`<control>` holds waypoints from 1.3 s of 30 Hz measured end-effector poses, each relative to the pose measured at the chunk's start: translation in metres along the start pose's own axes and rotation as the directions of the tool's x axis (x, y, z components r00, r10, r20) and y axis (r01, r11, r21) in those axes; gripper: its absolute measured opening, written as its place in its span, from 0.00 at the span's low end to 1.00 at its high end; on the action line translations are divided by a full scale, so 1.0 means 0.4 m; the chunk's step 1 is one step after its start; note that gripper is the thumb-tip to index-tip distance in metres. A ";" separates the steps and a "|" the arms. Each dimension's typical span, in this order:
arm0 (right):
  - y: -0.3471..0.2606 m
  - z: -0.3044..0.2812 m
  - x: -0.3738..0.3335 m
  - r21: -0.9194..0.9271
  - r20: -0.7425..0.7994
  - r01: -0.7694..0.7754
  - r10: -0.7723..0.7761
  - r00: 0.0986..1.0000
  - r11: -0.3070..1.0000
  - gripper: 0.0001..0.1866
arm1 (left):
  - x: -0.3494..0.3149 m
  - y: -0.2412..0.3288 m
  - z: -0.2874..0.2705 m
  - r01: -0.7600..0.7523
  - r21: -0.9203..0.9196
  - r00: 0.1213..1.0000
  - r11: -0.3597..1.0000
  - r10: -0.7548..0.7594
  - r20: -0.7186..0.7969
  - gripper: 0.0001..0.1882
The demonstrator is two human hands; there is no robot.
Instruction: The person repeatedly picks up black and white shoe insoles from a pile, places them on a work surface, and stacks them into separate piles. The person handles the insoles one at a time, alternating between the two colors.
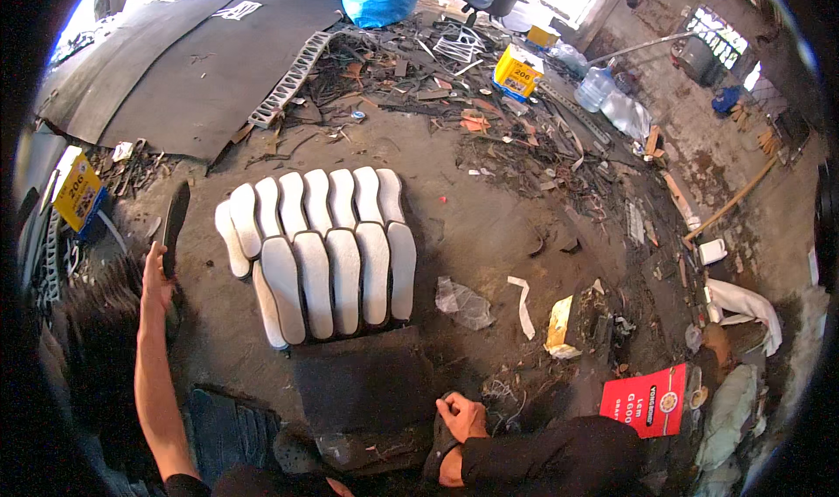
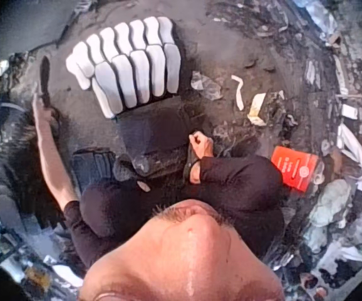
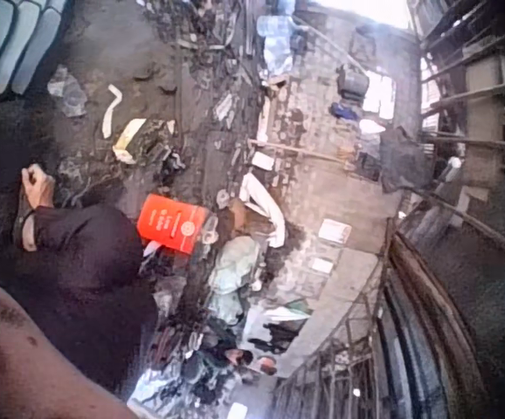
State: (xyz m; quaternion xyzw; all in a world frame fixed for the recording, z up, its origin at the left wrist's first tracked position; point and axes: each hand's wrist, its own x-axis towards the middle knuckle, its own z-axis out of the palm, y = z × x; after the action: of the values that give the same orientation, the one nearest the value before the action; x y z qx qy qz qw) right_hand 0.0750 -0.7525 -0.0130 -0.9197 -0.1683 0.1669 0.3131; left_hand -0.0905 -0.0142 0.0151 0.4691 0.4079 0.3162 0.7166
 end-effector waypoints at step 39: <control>-0.263 -0.165 0.234 0.544 0.062 0.171 -0.242 0.968 0.822 0.20 | -0.861 -0.217 0.418 0.084 0.034 0.946 0.996 -0.090 0.313 0.21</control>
State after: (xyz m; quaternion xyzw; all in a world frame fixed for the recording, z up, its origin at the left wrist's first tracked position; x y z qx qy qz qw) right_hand 0.1636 -0.6694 0.0842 -0.7596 -0.2338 0.2308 0.5613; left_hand -0.0980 -0.4024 0.0714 0.5023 0.3124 0.2015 0.7807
